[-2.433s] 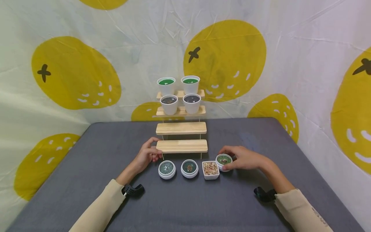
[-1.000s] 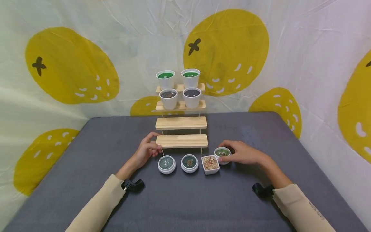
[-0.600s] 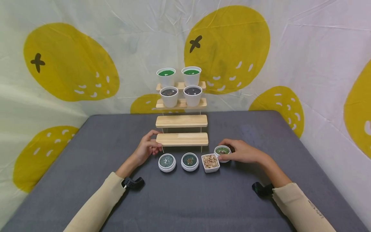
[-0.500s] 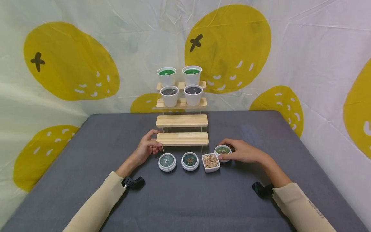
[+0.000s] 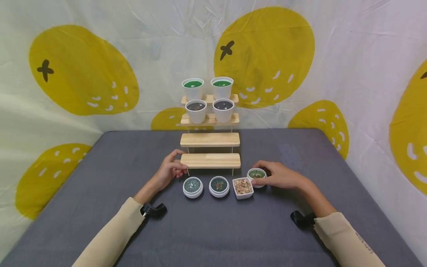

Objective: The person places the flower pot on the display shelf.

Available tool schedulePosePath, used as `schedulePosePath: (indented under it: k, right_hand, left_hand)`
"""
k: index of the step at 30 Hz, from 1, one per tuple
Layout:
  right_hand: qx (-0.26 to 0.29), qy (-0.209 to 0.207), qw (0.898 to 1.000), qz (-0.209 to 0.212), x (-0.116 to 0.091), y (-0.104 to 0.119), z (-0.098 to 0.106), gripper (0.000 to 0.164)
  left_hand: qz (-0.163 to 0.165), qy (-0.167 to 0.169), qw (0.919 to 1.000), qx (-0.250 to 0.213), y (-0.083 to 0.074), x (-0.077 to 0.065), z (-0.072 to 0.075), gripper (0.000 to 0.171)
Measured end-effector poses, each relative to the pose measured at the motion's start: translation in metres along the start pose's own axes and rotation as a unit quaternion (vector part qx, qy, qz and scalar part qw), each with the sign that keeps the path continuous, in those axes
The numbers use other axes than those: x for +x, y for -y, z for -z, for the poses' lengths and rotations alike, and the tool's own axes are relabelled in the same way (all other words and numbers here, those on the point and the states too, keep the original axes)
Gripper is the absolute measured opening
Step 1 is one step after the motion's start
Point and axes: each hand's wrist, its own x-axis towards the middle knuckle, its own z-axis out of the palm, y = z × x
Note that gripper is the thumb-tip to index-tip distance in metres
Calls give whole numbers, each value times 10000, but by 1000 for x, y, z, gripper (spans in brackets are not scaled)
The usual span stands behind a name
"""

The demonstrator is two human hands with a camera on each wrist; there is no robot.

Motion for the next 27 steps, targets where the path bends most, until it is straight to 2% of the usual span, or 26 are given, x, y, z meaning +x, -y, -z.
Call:
schedulePosePath:
  k: [15, 27]
  right_hand:
    - [-142, -72, 9998, 102, -5, 2, 0, 44]
    - [-119, -213, 9993, 291, -10, 9, 10, 39]
  left_hand:
    - [61, -16, 10000, 3, 1, -2, -2, 50]
    - [42, -21, 10000, -7, 1, -3, -2, 50]
